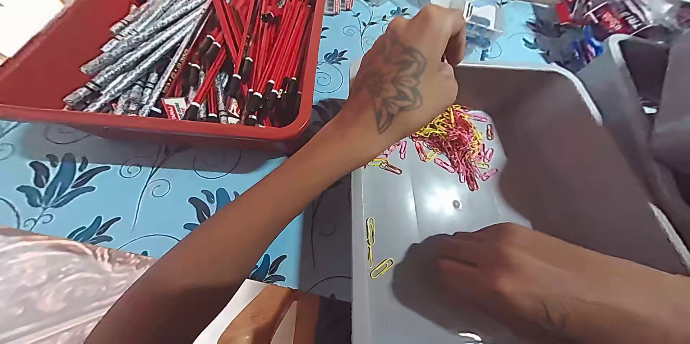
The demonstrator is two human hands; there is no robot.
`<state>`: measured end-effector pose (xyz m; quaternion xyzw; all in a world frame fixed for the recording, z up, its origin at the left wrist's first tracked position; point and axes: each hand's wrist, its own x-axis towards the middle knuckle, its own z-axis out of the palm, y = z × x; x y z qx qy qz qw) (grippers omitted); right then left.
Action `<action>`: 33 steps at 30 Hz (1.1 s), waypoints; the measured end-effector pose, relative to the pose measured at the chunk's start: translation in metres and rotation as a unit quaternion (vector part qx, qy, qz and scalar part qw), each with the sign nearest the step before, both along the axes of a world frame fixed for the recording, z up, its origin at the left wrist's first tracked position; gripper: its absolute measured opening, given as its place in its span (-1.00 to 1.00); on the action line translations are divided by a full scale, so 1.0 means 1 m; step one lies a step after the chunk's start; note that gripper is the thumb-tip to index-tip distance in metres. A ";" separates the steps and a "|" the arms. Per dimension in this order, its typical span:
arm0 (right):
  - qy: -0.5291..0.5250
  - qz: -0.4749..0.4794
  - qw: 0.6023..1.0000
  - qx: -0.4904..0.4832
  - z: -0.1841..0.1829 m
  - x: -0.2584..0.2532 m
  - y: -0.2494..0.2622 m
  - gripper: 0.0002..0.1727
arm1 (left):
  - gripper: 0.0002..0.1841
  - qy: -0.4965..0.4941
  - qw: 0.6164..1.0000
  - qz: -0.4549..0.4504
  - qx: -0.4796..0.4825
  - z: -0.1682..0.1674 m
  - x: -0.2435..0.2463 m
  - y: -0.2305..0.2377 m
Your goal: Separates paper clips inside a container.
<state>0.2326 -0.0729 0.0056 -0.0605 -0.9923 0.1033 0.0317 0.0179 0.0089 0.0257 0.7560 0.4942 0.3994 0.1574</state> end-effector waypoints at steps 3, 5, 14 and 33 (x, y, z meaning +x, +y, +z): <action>-0.081 -0.124 0.987 0.057 0.014 0.010 0.015 -0.76 | -0.78 0.004 1.000 -0.001 0.002 -0.001 0.000 0.000; -0.141 -0.206 0.966 0.068 0.027 0.009 0.032 -0.82 | -0.77 0.003 1.000 0.004 0.010 -0.002 0.000 0.000; 0.019 -0.147 0.987 0.058 0.013 -0.048 0.059 -0.81 | -0.77 0.003 1.000 0.011 0.007 -0.005 -0.001 0.000; -0.023 -0.188 0.978 0.089 0.003 -0.036 0.060 -0.67 | -0.79 0.015 1.000 0.006 -0.015 -0.001 0.000 0.000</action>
